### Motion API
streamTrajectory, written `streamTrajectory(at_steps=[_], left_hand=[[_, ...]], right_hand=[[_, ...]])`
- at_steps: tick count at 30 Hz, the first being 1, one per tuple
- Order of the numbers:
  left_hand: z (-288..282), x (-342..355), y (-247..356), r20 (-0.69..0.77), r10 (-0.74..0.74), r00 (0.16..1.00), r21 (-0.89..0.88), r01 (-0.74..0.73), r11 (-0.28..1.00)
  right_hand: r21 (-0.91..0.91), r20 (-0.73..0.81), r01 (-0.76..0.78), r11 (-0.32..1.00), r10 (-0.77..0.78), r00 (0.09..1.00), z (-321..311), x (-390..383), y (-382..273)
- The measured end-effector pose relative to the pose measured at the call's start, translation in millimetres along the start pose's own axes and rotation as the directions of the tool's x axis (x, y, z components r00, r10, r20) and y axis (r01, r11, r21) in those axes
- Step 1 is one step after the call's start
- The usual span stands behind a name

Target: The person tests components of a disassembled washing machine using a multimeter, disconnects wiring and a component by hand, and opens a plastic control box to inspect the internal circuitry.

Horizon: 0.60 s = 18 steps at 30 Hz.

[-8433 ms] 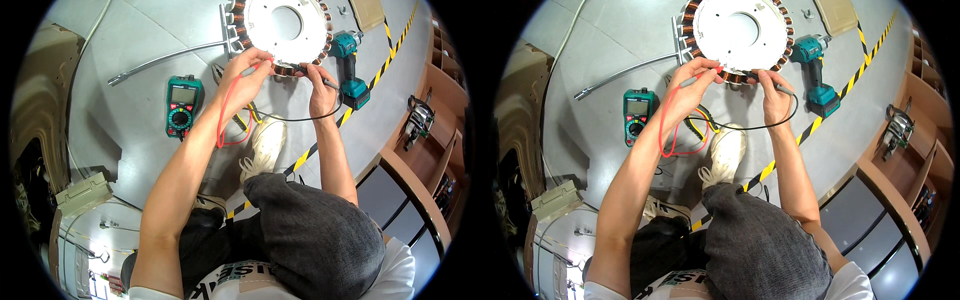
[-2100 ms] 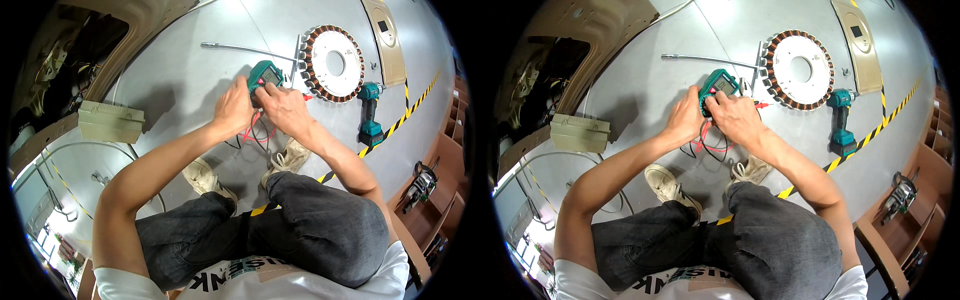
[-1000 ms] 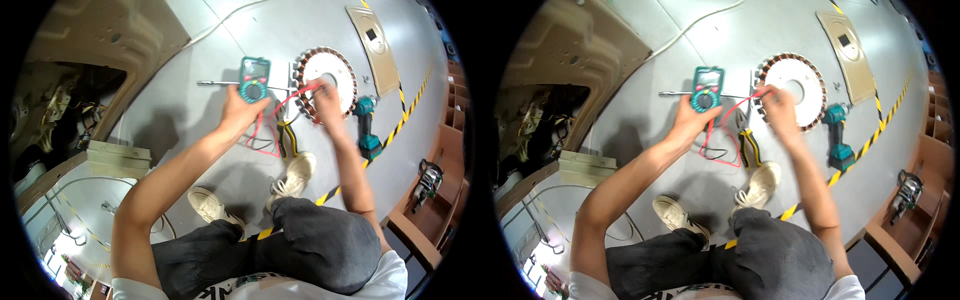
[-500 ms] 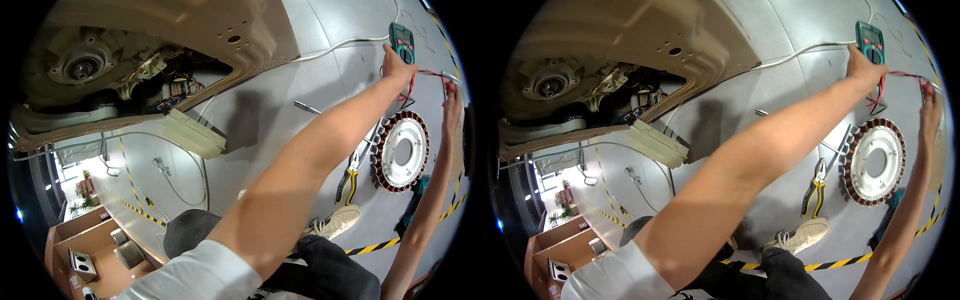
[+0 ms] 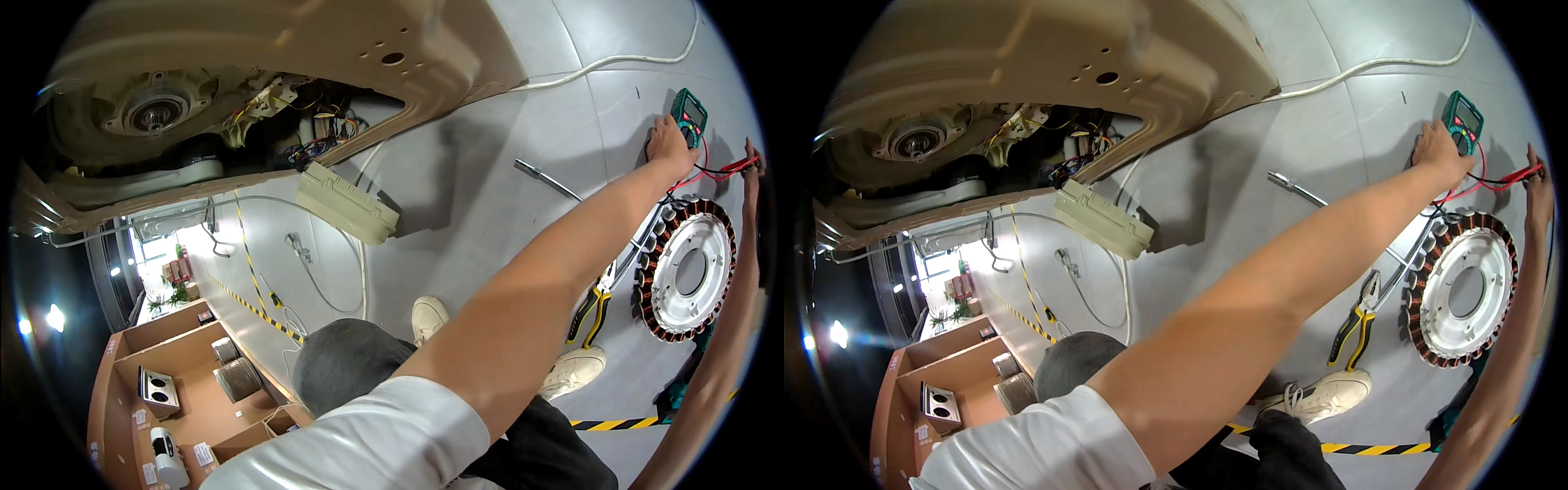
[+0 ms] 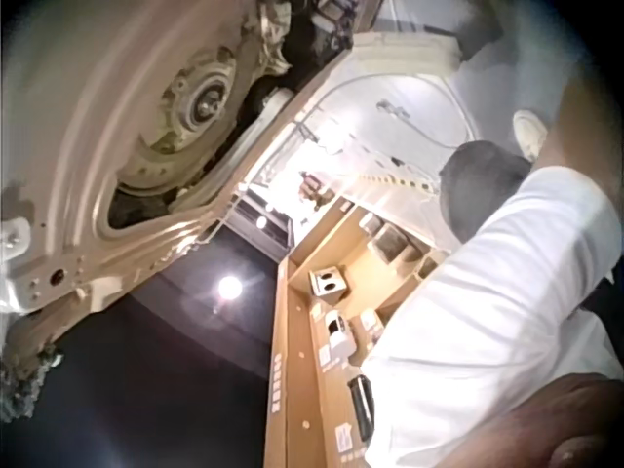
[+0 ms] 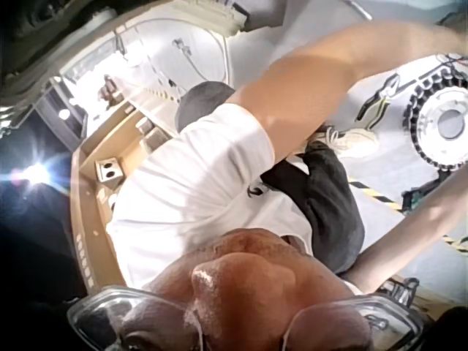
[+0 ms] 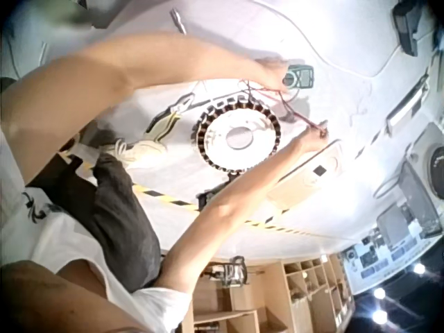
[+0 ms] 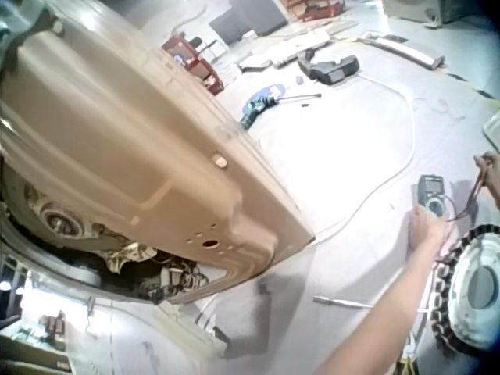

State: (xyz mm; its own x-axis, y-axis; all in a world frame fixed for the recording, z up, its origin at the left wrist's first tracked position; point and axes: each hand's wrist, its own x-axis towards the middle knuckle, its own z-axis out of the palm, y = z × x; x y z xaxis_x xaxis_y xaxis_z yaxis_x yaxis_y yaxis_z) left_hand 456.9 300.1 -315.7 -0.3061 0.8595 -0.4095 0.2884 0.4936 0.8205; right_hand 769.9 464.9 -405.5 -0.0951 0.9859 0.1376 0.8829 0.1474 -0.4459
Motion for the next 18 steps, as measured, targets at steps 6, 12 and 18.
streamTrajectory(at_steps=[6,12,18], left_hand=[[-46.5,-67.8,9.4,0.026,0.464,0.886,0.098,-0.464,0.88],[-230.5,-210.7,-87.0,0.314,0.325,0.892,0.128,-0.379,0.916],[-359.8,-298.9,-180.6,-0.27,-0.15,0.951,0.075,0.176,0.982]], right_hand=[[0.715,0.27,-0.43,0.551,0.35,0.897,-9.5,10.5,52.8],[0.203,0.229,-0.543,0.815,0.5,0.835,-2.3,-44.7,5.5],[-0.154,-0.158,-0.028,0.988,0.003,0.987,-70.1,-44.5,-44.5]])
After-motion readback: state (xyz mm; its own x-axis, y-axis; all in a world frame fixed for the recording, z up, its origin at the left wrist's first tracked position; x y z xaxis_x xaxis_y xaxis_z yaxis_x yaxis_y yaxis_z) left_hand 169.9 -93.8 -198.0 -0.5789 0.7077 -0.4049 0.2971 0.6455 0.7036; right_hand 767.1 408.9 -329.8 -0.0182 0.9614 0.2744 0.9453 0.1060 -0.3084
